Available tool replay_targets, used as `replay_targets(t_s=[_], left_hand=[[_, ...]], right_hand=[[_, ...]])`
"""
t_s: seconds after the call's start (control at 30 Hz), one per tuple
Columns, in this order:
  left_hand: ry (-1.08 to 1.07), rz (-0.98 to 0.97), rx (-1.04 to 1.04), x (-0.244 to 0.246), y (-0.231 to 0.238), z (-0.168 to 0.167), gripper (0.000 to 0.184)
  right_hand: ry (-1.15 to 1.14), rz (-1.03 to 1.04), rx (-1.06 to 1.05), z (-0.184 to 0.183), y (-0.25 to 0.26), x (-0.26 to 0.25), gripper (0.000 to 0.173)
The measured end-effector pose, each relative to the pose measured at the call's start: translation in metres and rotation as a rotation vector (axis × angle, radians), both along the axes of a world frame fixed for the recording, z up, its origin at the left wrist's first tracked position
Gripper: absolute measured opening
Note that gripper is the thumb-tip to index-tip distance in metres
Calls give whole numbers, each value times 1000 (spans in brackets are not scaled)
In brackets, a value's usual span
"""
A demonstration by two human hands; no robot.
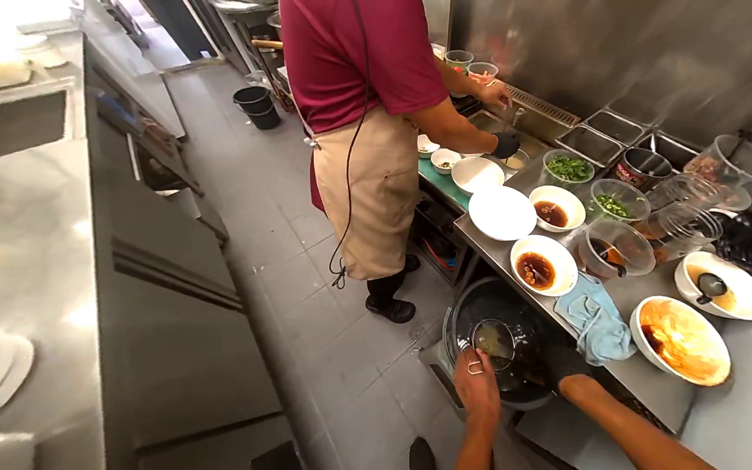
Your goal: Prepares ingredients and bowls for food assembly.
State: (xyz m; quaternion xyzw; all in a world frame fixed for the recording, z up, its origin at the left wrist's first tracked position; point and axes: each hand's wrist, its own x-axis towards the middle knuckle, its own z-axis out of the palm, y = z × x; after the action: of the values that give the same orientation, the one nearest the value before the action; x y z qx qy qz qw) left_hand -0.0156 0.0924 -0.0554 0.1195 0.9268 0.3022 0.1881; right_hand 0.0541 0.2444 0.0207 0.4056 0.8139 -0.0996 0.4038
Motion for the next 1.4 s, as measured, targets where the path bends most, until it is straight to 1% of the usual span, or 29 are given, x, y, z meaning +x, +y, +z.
replay_targets(t_s=[0.03, 0.07, 0.13, 0.17, 0.23, 0.3, 0.33, 0.37, 0.4, 0.43, 0.47, 0.5, 0.57, 0.63, 0.67, 0.7, 0.73, 0.8, 0.87, 0.93, 1.0, 1.03, 1.13, 1.2, 1.23, 1.27, 1.37, 1.4], left_hand=[[-1, -2, 4, 0, 0, 0, 41], [-4, -5, 5, -1, -2, 1, 41], [-4, -10, 9, -1, -5, 2, 40], [-6, -10, 23, -2, -4, 3, 40], [-26, -9, 39, -3, -3, 3, 41], [-37, -17, 37, -3, -5, 5, 43], [-51, -20, 37, -4, -5, 6, 43], [-56, -19, 43, -5, -4, 7, 43], [-50, -13, 49, -6, -4, 6, 43], [-49, -6, 54, -6, -4, 6, 43], [-58, 6, 62, -6, -4, 6, 43], [-80, 21, 74, -6, -5, 7, 42], [-138, 55, 116, -10, -7, 15, 42], [-150, 67, 131, -10, -12, 25, 42], [-132, 69, 127, -9, -14, 32, 42], [-99, 77, 128, -8, -16, 40, 41], [-58, 94, 134, -7, -18, 50, 39], [35, 142, 171, -5, -17, 63, 35], [66, 151, 157, -1, -12, 64, 34], [-32, 86, 94, 3, -4, 53, 38], [-105, 31, 101, 4, -4, 49, 38], [-100, 23, 120, 4, -6, 55, 37], [-17, 115, 191, 4, -27, 93, 36], [22, 173, 225, 6, -38, 112, 39], [29, 155, 217, 7, -41, 114, 40], [14, 105, 201, 10, -43, 112, 41], [4, -128, 112, 14, -36, 109, 38], [20, -157, 97, 17, -35, 111, 39]], right_hand=[[13, 23, -7, -10, 7, 10, 54], [27, 55, -28, -8, 15, 22, 53], [83, 160, -2, 22, 29, 56, 46], [142, 202, 32, 47, 37, 75, 41], [243, 240, 100, 111, 42, 105, 36], [240, 185, 91, 195, 20, 107, 36], [241, 158, 91, 228, 7, 104, 38], [244, 137, 98, 249, -3, 101, 39], [245, 132, 110, 257, -10, 97, 39], [254, 143, 128, 253, -13, 95, 38], [265, 165, 156, 237, -14, 93, 36], [281, 197, 197, 210, -11, 92, 31], [232, 181, 173, 157, -11, 75, 29], [136, 115, 102, 109, -14, 53, 36], [110, 65, 77, 91, -16, 46, 41], [99, 17, 60, 82, -17, 43, 44], [100, -14, 49, 81, -18, 44, 48], [182, -60, 59, 88, -17, 63, 56], [248, -138, 50, 97, -20, 92, 61], [257, -224, 23, 95, -23, 123, 65], [333, -305, -18, 77, -32, 151, 65], [383, -319, -15, 63, -31, 155, 65], [440, -415, -74, 34, -38, 154, 69], [467, -480, -213, 23, -39, 146, 70], [467, -505, -303, 20, -37, 140, 68], [476, -554, -349, 15, -37, 131, 65], [544, -697, -502, 9, -33, 91, 57], [554, -713, -535, 4, -29, 80, 57]])
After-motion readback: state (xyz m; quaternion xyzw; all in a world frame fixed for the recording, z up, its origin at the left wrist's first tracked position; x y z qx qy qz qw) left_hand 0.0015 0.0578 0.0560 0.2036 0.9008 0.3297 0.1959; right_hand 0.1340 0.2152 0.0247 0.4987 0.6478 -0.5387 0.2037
